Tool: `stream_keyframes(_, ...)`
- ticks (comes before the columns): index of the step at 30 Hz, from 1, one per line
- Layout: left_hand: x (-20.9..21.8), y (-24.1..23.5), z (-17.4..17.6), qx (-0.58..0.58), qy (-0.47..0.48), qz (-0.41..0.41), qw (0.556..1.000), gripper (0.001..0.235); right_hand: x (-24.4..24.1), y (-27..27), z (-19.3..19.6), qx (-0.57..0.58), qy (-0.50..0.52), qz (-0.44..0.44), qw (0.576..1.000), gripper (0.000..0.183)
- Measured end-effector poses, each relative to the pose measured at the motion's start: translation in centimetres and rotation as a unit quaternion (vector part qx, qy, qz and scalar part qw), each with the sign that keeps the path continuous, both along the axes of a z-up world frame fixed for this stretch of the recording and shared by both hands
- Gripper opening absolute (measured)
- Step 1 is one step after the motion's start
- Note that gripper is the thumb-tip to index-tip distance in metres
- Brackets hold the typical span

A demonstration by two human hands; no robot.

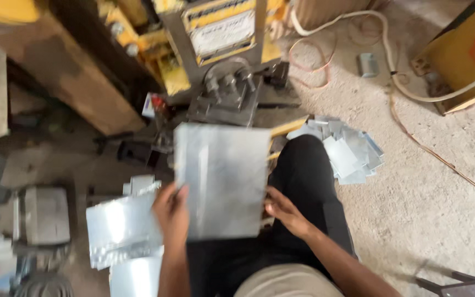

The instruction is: The person picks up metal sheets from the floor, aligns them by hand, and places them into a bending machine to form edges.

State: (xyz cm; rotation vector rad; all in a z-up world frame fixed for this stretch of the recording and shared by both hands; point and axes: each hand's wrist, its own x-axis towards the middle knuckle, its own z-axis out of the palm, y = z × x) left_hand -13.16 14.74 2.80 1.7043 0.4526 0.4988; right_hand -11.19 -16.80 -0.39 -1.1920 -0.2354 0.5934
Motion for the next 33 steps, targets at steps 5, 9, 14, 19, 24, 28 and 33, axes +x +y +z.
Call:
stream_keyframes(5,6.5,-4.3,2.3,-0.005,0.094,-0.137,0.986,0.034,-0.4,0.2,-1.8,-0.037,-0.057,-0.188,0.980,0.031)
stream_keyframes(9,5.5,-4.9,8.1,0.162,-0.005,-0.150,0.975,0.048,0.2,0.8,1.3,-0.003,0.044,-0.245,0.969,0.039)
stream_keyframes(14,2.0,-6.3,14.5,0.276,-0.127,-0.110,0.946,0.033,5.8,4.1,4.2,-0.045,0.058,-0.268,0.961,0.046)
stream_keyframes(19,0.3,-6.1,15.2,0.241,-0.144,-0.107,0.954,0.021,7.9,4.5,5.1,-0.006,0.042,-0.275,0.961,0.048)
stream_keyframes(24,0.0,-4.6,13.6,0.197,-0.142,-0.021,0.970,0.014,8.2,4.3,4.7,-0.008,0.040,-0.272,0.962,0.054)
stream_keyframes(28,0.6,-4.0,12.7,0.146,-0.159,0.002,0.976,0.016,8.2,4.1,4.6,0.006,0.046,-0.259,0.965,0.056)
stream_keyframes(33,1.5,-2.6,10.4,0.040,-0.070,-0.045,0.996,0.032,5.2,0.9,4.4,-0.031,0.035,-0.206,0.977,0.060)
